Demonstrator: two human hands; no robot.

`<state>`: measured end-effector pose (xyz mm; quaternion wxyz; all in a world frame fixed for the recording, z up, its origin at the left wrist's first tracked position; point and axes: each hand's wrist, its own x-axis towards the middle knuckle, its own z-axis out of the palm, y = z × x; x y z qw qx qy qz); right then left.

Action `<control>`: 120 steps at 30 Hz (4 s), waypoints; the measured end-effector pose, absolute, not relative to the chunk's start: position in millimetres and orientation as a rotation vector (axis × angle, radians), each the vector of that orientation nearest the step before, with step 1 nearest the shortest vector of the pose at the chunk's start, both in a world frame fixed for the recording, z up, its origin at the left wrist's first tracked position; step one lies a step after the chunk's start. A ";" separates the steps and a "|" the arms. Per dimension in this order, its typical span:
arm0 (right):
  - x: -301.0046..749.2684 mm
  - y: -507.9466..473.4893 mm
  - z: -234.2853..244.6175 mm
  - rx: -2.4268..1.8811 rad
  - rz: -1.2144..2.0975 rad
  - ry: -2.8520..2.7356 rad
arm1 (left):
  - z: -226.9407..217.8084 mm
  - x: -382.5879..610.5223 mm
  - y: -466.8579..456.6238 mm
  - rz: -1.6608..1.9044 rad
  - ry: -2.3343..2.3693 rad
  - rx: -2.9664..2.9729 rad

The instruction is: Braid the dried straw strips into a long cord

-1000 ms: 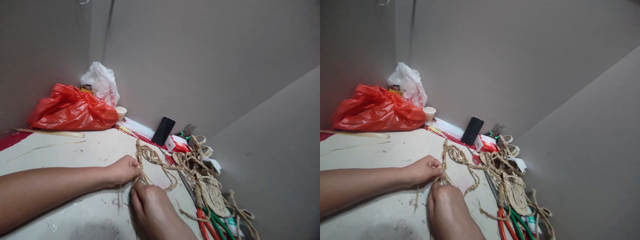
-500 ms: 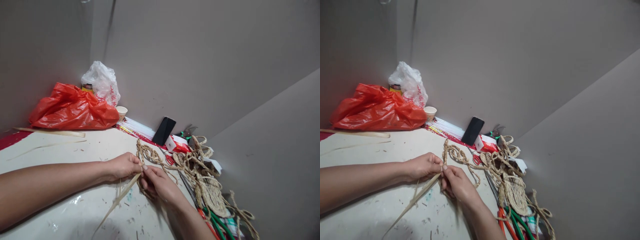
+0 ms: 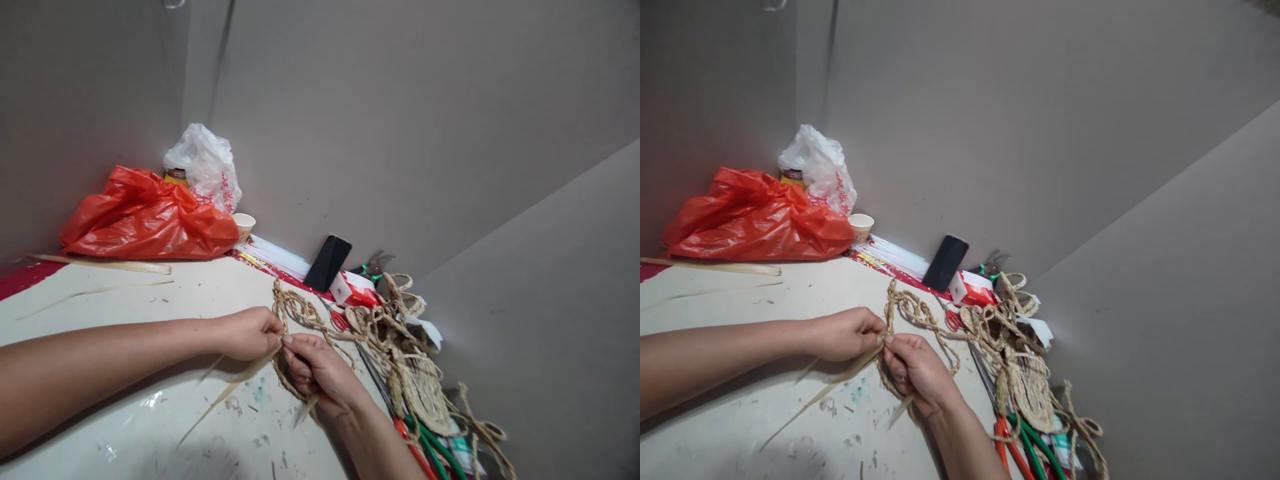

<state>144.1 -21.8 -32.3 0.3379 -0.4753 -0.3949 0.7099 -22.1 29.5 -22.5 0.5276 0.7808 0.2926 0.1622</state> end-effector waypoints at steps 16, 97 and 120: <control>119.5 -36.9 -36.7 -1.279 1.698 -0.900 | -28.4 -10.9 -10.7 0.316 0.964 1.559; 138.0 -29.6 -34.0 -1.286 1.836 -0.970 | -11.5 -29.1 21.7 0.296 0.830 2.087; 143.6 -28.8 -25.6 -1.122 1.956 -0.826 | 7.8 -26.6 -0.3 0.792 0.994 1.970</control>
